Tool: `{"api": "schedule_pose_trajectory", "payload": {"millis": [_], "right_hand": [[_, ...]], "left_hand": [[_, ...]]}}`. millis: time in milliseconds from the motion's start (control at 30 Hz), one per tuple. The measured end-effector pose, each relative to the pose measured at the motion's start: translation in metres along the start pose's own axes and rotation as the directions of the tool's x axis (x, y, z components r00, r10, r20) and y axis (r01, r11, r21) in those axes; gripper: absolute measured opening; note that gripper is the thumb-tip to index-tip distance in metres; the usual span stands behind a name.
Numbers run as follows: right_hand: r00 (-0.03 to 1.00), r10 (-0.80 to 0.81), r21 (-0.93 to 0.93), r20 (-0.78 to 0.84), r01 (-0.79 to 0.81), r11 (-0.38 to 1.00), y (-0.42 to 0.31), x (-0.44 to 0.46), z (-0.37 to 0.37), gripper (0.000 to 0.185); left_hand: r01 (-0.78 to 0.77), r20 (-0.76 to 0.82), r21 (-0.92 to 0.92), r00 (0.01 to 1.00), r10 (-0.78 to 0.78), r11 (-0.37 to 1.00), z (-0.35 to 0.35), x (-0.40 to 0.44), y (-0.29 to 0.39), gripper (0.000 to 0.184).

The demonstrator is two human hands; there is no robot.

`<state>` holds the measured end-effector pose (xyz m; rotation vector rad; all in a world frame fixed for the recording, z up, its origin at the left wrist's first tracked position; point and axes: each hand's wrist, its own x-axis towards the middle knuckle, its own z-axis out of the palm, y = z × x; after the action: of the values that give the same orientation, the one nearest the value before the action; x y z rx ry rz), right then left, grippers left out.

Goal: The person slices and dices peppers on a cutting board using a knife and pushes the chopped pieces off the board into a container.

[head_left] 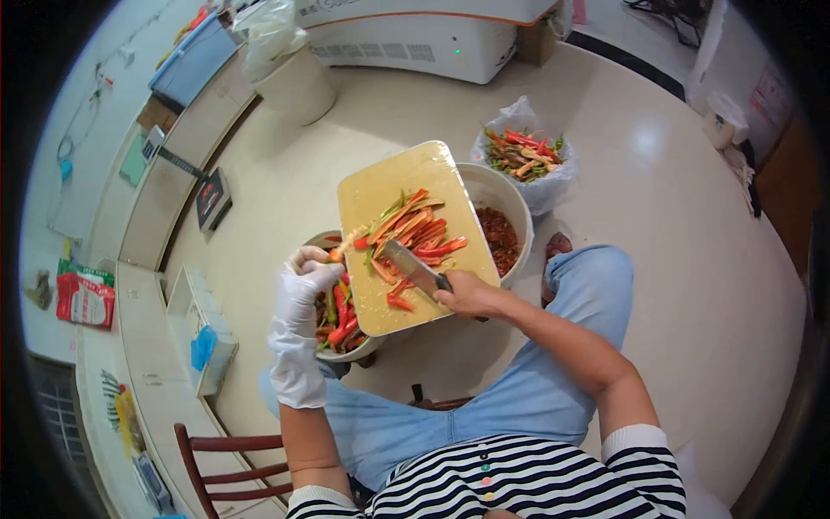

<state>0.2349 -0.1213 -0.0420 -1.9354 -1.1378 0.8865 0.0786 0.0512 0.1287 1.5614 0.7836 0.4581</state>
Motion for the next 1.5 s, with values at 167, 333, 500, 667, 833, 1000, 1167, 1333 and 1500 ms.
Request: {"api": "schedule_pose_trajectory", "payload": {"millis": [167, 333, 500, 667, 833, 1000, 1167, 1333, 1500], "right_hand": [[1.000, 0.010, 0.091, 0.001, -0.010, 0.996, -0.010, -0.012, -0.007, 0.038], [0.993, -0.098, 0.143, -0.070, 0.107, 0.984, -0.001, -0.018, -0.002, 0.038], [0.994, -0.071, 0.130, -0.078, 0.081, 0.988, 0.013, -0.019, -0.001, 0.038], [0.996, 0.065, 0.283, -0.067, -0.044, 0.958, -0.011, -0.036, -0.040, 0.035], [0.955, 0.182, 0.580, -0.234, -0.013, 0.814, -0.017, -0.037, -0.059, 0.025], [0.945, 0.239, 0.670, -0.225, -0.028, 0.742, -0.016, -0.033, -0.067, 0.021], [0.950, 0.203, 0.692, -0.239, 0.020, 0.721, -0.004, -0.030, -0.066, 0.022], [0.881, 0.173, 0.455, -0.440, 0.052, 0.889, 0.023, -0.014, -0.056, 0.029], [0.931, 0.280, 0.710, -0.235, -0.033, 0.703, 0.005, -0.033, -0.071, 0.020]], "left_hand": [[-0.099, 0.091, 0.170, 0.992, 0.085, 0.981, 0.063, 0.047, 0.035, 0.029], [-0.276, 0.299, 0.152, 0.928, 0.222, 0.949, 0.155, 0.144, 0.011, 0.040], [-0.506, 0.138, 0.403, 0.857, 0.496, 0.763, 0.194, 0.160, 0.003, 0.056], [-0.494, 0.053, 0.459, 0.845, 0.532, 0.739, 0.126, 0.111, -0.040, 0.029], [-0.559, 0.309, 0.645, 0.815, 0.491, 0.521, 0.063, 0.027, -0.107, 0.031], [-0.636, 0.561, 0.763, 0.738, 0.375, 0.112, 0.043, -0.005, -0.160, 0.037], [-0.631, 0.484, 0.755, 0.720, 0.498, 0.179, 0.044, 0.022, -0.188, 0.023], [-0.630, 0.355, 0.722, 0.693, 0.628, 0.286, 0.055, 0.048, -0.199, 0.022], [-0.574, 0.319, 0.742, 0.757, 0.570, 0.346, 0.063, 0.034, -0.154, 0.031]]}}
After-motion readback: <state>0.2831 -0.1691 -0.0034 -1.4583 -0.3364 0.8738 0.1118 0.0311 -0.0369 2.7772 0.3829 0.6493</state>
